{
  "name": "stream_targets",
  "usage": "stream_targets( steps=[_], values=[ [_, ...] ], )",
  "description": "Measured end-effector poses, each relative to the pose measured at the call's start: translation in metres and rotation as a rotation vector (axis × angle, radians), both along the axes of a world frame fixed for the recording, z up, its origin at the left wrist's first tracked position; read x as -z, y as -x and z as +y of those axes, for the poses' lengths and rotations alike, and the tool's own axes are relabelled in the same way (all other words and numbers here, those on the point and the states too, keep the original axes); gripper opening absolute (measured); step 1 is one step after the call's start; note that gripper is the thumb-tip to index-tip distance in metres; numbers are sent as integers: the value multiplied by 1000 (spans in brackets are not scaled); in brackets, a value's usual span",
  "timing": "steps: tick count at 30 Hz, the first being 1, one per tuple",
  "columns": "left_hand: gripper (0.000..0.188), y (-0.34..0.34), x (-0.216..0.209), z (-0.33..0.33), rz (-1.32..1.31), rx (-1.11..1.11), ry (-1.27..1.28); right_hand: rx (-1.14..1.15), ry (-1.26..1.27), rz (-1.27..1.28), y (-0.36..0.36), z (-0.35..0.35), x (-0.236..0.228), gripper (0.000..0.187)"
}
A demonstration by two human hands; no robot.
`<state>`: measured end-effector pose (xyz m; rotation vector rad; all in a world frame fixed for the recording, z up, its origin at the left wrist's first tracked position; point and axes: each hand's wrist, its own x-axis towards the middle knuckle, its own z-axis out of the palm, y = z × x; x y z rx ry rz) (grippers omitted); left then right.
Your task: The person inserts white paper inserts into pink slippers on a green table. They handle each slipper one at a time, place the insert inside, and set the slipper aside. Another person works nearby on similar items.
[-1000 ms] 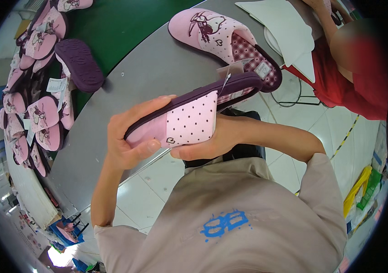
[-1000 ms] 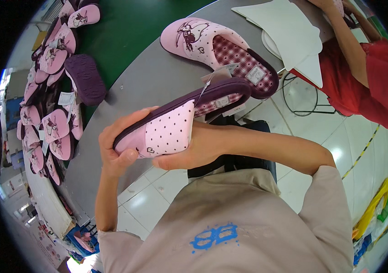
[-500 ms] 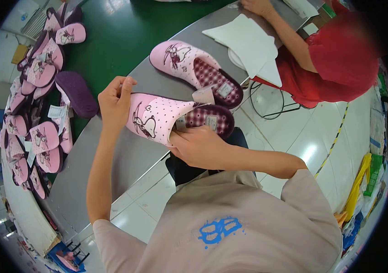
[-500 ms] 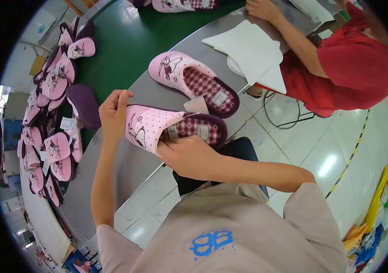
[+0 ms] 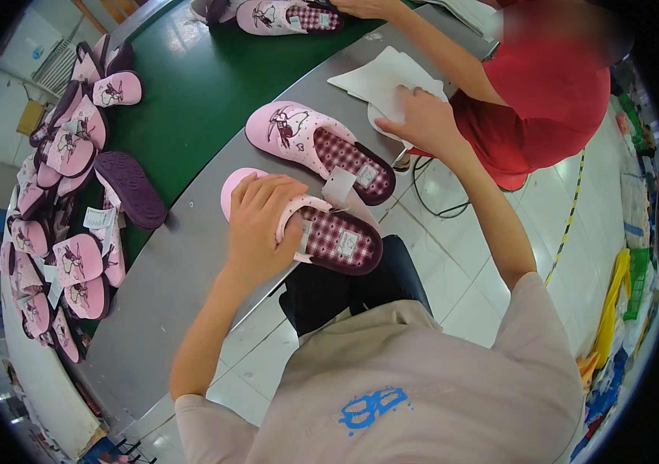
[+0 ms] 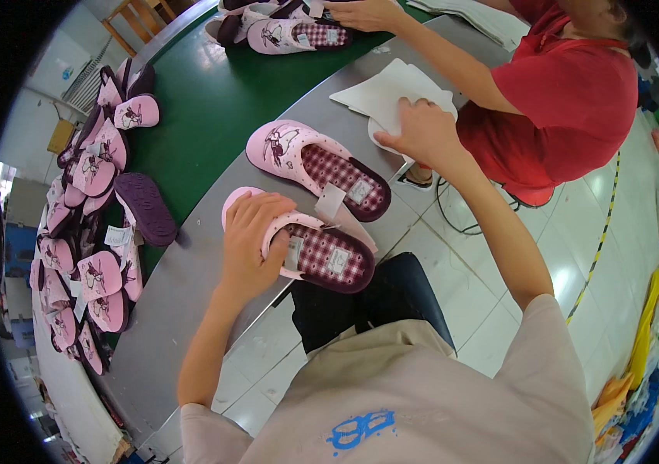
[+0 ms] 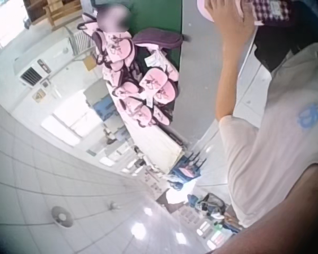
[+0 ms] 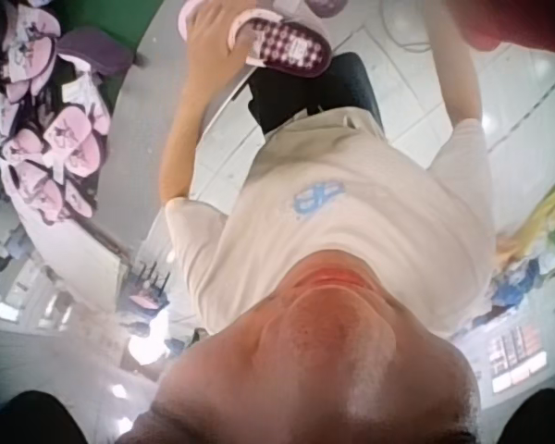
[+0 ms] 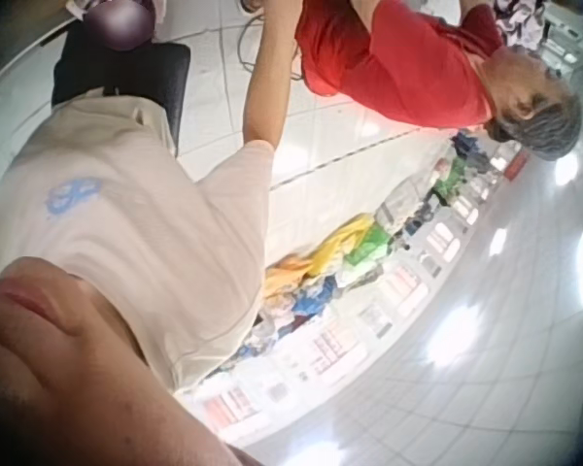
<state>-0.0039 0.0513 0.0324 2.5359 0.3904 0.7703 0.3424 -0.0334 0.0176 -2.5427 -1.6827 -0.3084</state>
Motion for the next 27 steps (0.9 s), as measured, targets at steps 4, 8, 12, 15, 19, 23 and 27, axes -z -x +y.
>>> stream_targets(
  steps=[4, 8, 12, 15, 19, 23, 27],
  values=[
    [46, 3, 4, 0, -11, 6, 31, -32, 254, 95, -7, 13, -24, 59],
    [45, 2, 2, 0, -24, -1, 27, -93, 201, 58, -18, 9, -13, 49],
    [55, 6, 12, -7, -53, -102, 16, -141, 82, 71, -25, 0, -11, 47],
    [70, 8, 22, -34, -53, -280, 2, -83, 147, 67, -17, -5, -15, 49],
    [84, 19, 30, -61, -44, -357, 14, -84, 179, 49, -10, 3, -19, 56],
    [91, 20, 30, -67, -3, -386, 21, -101, 239, 53, -8, 20, -22, 57],
    [96, 28, 35, -57, 44, -365, 37, -116, 370, 100, -9, 33, -34, 60]
  ],
)
